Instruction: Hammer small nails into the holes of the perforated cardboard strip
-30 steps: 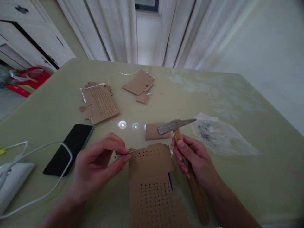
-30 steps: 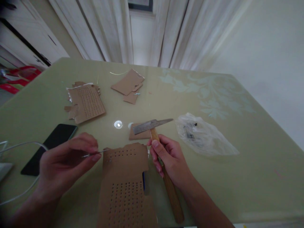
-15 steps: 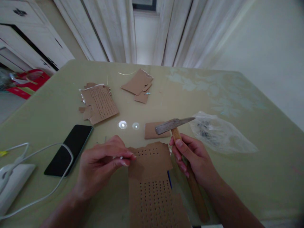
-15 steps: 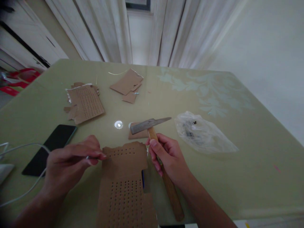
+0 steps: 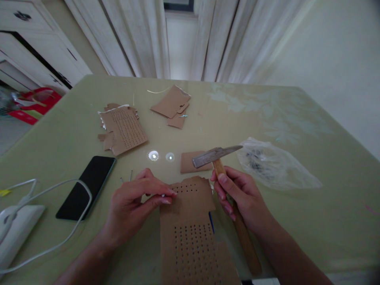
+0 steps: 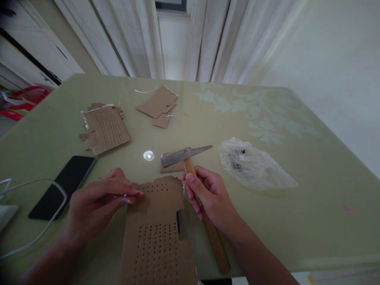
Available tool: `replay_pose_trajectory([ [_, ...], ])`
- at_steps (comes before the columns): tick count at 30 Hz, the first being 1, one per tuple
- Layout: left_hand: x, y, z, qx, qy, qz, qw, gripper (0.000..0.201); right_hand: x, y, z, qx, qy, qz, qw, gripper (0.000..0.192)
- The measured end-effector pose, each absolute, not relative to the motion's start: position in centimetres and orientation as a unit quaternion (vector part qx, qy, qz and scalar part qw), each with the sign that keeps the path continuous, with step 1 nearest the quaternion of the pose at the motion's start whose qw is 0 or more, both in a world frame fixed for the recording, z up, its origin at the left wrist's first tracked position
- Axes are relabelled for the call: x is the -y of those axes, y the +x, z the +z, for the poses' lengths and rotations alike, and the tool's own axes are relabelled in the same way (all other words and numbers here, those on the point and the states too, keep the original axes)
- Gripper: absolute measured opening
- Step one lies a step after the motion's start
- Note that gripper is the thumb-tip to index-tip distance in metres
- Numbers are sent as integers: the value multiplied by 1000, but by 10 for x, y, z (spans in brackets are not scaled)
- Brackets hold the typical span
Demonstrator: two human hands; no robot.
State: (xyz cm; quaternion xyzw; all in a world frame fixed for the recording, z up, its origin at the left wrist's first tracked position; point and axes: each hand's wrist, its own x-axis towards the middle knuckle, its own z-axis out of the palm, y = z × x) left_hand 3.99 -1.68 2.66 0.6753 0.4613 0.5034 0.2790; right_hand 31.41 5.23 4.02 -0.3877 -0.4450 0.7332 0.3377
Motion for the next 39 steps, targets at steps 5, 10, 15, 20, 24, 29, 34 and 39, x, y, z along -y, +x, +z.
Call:
replay_pose_trajectory([
  [5,16,41,28,-457,676,508,277,4,-51,314,41,444,-392,732,337,33],
  [10,15,40,28,-455,682,504,273,5,-50,315,40,447,-394,731,334,33],
  [15,13,40,30,-445,700,493,261,5,-51,314,41,451,-397,728,331,33],
  [20,13,42,32,-437,721,485,232,4,-50,315,39,471,-400,717,322,35],
  [24,13,44,32,-436,730,478,220,5,-50,323,46,545,-419,665,292,38],
  [29,13,45,32,-434,727,480,231,13,-56,328,96,795,-375,434,197,34],
  [34,13,46,31,-440,730,481,206,14,-56,318,146,902,-306,259,163,26],
  [39,13,47,28,-443,729,478,210,15,-52,311,160,942,-251,212,64,27],
])
